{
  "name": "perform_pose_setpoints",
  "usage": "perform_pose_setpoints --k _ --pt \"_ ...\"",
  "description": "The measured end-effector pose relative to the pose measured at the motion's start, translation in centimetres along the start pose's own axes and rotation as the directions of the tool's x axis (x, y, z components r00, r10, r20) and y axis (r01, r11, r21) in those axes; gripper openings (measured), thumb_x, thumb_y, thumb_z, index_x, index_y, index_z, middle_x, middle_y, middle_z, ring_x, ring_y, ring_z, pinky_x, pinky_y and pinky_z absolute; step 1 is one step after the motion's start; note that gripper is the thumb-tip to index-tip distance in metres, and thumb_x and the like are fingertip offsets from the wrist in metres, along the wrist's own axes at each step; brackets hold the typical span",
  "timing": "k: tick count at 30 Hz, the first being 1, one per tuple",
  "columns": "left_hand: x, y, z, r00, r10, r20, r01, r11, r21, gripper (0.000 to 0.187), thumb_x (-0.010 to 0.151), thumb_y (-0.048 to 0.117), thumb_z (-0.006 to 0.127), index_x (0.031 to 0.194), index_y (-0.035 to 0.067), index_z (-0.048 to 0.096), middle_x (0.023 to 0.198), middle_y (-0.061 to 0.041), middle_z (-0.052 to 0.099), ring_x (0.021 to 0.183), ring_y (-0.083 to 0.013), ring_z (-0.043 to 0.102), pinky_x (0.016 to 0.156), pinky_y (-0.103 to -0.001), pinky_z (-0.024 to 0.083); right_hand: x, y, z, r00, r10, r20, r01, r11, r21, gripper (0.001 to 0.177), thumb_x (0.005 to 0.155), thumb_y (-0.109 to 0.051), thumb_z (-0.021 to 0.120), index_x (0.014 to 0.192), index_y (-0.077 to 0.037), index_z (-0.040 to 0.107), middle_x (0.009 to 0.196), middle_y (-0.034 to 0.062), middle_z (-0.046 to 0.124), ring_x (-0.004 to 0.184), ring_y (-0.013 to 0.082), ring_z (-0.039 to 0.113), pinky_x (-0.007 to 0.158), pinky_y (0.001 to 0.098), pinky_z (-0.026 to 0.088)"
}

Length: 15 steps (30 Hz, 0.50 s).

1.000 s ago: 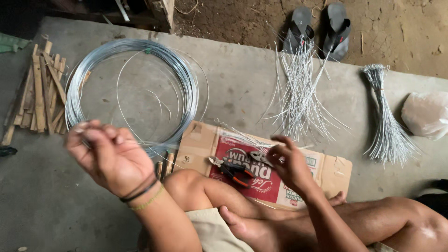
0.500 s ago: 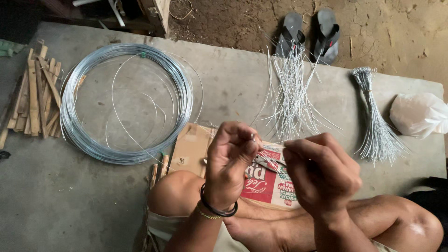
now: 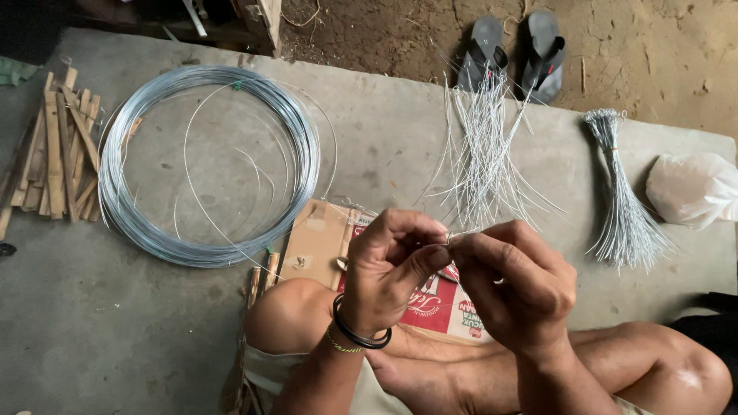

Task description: The person sits on the floor and repeatedly cuts lengths of wire from a coil using pliers, then bends each piece into a loop at one end. The finished wire pieces are placed in a pile on the floor.

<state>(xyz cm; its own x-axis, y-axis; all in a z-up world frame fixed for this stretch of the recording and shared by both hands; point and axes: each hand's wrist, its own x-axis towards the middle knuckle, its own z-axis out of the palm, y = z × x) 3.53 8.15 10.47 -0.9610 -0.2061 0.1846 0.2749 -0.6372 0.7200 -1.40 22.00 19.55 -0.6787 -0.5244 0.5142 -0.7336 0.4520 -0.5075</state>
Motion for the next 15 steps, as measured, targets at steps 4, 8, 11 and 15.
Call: perform_pose_setpoints --k 4,8,11,15 --pt "-0.1 -0.2 0.0 0.997 0.065 0.033 -0.066 0.997 0.04 0.015 0.103 0.001 0.071 0.115 0.003 0.063 0.103 -0.002 0.067 0.088 -0.0043 0.06 0.075 -0.021 0.051 0.1 -0.1 -0.2 1.0 0.027 0.01 -0.027 0.999 0.034 0.018 0.084 0.008 0.077 0.1 0.0 0.073 0.086 0.0074 0.068 0.067 0.0097 0.065 0.059 0.023 0.05" --pt "0.1 -0.5 -0.1 0.995 0.092 0.04 -0.095 0.993 0.066 0.014 0.102 -0.002 0.071 0.113 0.003 0.064 0.105 -0.003 0.066 0.086 -0.0037 0.058 0.071 -0.021 0.051 0.0 0.3 -0.4 0.998 0.047 0.038 -0.049 0.997 0.054 0.018 0.084 0.008 0.076 0.101 0.001 0.073 0.087 0.0073 0.069 0.067 0.0095 0.066 0.059 0.0229 0.051" --pt "0.3 -0.6 -0.1 0.99 0.137 0.031 -0.139 0.984 0.114 0.014 0.101 -0.003 0.072 0.111 0.003 0.065 0.103 -0.004 0.068 0.082 -0.003 0.058 0.068 -0.02 0.05 0.0 0.6 -0.5 0.997 0.052 0.057 -0.055 0.997 0.061 0.019 0.083 0.008 0.076 0.101 0.001 0.074 0.087 0.0079 0.069 0.068 0.0096 0.066 0.058 0.0227 0.05" --pt "0.1 -1.2 0.3 0.974 0.205 -0.1 -0.19 0.971 0.144 0.012 0.099 -0.004 0.072 0.104 0.002 0.063 0.106 -0.007 0.069 0.082 -0.0043 0.06 0.07 -0.02 0.052 -0.3 0.8 0.3 0.99 0.097 0.103 -0.116 0.971 0.208 0.027 0.086 0.01 0.072 0.112 0.003 0.073 0.097 0.0103 0.069 0.082 0.0109 0.067 0.066 0.0237 0.052"
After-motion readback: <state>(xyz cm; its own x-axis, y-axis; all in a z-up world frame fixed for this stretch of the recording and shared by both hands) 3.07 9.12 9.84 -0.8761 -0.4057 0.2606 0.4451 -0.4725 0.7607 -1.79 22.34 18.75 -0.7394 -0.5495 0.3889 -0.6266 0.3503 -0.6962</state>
